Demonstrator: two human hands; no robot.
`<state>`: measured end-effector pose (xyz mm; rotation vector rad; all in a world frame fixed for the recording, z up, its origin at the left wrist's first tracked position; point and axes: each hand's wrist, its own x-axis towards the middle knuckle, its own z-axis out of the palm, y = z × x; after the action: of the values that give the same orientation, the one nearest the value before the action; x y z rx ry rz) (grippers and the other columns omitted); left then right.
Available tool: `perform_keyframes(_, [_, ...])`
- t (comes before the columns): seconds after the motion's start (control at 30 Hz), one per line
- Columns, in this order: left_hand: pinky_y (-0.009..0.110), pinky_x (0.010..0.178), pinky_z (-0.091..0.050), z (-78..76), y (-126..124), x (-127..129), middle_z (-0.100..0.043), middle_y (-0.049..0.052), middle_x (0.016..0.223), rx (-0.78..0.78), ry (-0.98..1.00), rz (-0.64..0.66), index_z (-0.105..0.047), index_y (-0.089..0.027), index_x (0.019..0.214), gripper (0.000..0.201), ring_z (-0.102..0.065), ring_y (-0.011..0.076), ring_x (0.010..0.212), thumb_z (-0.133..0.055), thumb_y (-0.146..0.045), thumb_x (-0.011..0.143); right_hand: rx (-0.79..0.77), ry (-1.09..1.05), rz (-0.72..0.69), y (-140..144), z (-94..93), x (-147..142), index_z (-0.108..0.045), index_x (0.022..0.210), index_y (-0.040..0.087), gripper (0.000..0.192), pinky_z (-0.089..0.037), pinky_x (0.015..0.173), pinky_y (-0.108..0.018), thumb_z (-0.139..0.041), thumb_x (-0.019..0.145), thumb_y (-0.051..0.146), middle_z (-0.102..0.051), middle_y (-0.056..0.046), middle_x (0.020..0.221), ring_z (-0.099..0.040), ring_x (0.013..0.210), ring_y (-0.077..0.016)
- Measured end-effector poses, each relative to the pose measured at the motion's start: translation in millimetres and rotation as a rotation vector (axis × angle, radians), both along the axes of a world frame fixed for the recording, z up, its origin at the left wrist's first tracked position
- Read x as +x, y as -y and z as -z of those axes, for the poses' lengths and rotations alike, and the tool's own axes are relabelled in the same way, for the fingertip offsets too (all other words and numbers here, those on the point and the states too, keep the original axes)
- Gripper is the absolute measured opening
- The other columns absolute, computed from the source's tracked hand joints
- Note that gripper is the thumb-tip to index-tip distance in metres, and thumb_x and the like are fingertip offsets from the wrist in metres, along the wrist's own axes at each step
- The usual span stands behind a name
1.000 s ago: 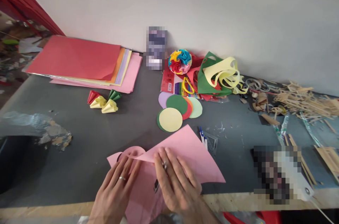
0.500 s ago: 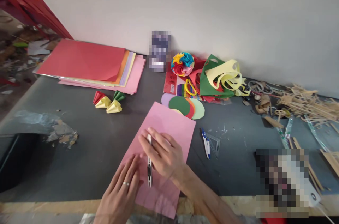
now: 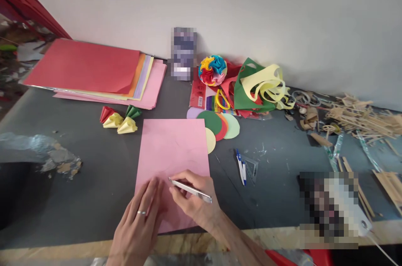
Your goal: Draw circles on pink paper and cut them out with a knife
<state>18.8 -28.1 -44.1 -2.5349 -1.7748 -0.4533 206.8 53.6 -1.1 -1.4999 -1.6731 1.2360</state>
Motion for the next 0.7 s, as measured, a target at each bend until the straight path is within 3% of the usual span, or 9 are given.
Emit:
perform_keyframes(0.07, [0.036, 0.132, -0.022, -1.6, -1.5, -4.7, -0.051, 0.013, 0.159, -0.013, 0.015, 0.034, -0.033, -0.008, 0.158, 0.070, -0.037, 0.0253, 0.155, -0.055, -0.014, 0.093, 0.032, 0.020, 0.009, -0.3, 2.6, -3.7, -0.073, 0.091, 0.023, 0.009, -0.049, 0.054, -0.018, -0.072, 0.087, 0.032, -0.072, 0.005, 0.068, -0.063, 0.055, -0.0097])
perform_keyframes(0.17, [0.035, 0.130, -0.026, -3.2, -2.8, -9.7, -0.053, 0.012, 0.158, -0.021, 0.031, 0.051, -0.031, -0.008, 0.159, 0.070, -0.039, 0.0239, 0.153, -0.048, -0.008, 0.091, 0.142, 0.017, 0.023, -2.6, 7.1, -10.2, -0.071, 0.080, 0.021, 0.016, -0.046, 0.051, -0.017, -0.068, 0.091, 0.033, -0.068, 0.005, 0.062, -0.059, 0.051, -0.0087])
perform_keyframes(0.5, [0.035, 0.129, -0.029, -7.9, -7.7, -12.5, -0.059, 0.013, 0.151, -0.002, 0.068, 0.066, -0.028, -0.010, 0.160, 0.074, -0.043, 0.0239, 0.151, -0.047, -0.006, 0.089, 0.195, 0.028, -0.059, -8.4, 15.3, -13.2, -0.075, 0.092, 0.022, 0.013, -0.055, 0.062, -0.022, -0.065, 0.096, 0.030, -0.077, 0.001, 0.078, -0.070, 0.065, -0.0127])
perform_keyframes(0.7, [0.035, 0.133, -0.019, -7.0, -7.1, -11.9, -0.057, 0.014, 0.153, -0.012, 0.035, 0.074, -0.032, -0.006, 0.158, 0.072, -0.039, 0.0249, 0.153, -0.050, -0.005, 0.089, 0.229, 0.029, -0.084, -8.1, 13.9, -14.6, -0.074, 0.093, 0.023, 0.011, -0.055, 0.063, -0.024, -0.064, 0.097, 0.027, -0.076, 0.001, 0.078, -0.069, 0.066, -0.0132])
